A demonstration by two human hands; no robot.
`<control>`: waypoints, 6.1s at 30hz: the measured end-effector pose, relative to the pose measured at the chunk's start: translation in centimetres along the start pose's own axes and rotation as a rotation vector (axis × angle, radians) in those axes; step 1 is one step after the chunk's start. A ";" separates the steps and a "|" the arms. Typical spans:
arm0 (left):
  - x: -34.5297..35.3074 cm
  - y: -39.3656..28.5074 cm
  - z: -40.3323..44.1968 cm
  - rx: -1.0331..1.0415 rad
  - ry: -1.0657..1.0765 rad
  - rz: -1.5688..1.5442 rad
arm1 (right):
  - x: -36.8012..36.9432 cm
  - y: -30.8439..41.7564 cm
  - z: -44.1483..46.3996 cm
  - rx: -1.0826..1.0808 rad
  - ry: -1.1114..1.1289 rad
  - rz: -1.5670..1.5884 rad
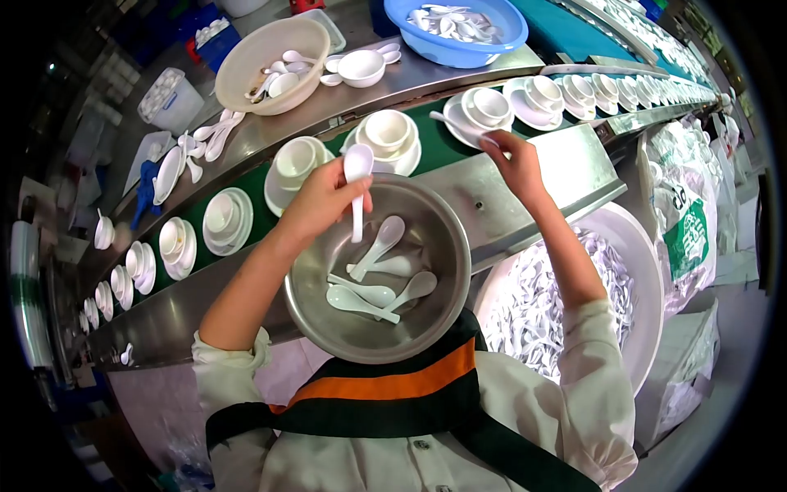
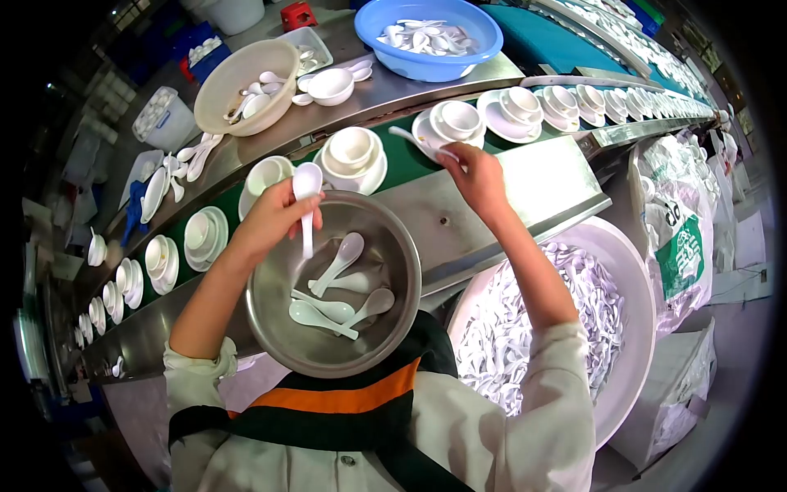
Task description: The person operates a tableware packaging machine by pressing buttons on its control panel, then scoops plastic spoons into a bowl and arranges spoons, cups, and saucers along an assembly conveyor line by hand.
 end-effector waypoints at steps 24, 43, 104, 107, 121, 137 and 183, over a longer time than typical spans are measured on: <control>14.7 0.1 5.7 0.068 0.218 1.284 | -7.3 -17.5 5.4 0.470 0.122 0.200; 20.4 -10.5 14.9 -0.119 0.332 0.197 | -20.0 -16.1 5.4 0.239 0.197 0.054; 43.3 -21.1 30.6 0.046 0.744 0.867 | -30.9 -30.1 5.2 -0.890 1.100 -0.382; 41.4 -23.7 31.8 -0.035 0.729 0.585 | -34.5 -30.0 8.5 -0.717 1.156 -0.355; 45.3 -26.1 46.7 0.013 0.295 0.163 | -44.1 -51.9 17.2 0.349 0.123 0.055; 51.7 -26.8 57.7 -0.013 0.165 -0.028 | -46.9 -57.6 17.4 0.131 -0.135 0.070; 86.8 -11.5 46.0 0.261 0.669 0.672 | -55.4 -56.1 -50.5 1.668 -0.880 -0.207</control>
Point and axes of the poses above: each hand's wrist, its own z-axis towards the middle knuckle, its own x-axis out of the palm, y = z × x, the point moved 2 cm from there along z, towards the middle knuckle, and after that the axes turned 4 degrees about z, right-handed, at the moved point
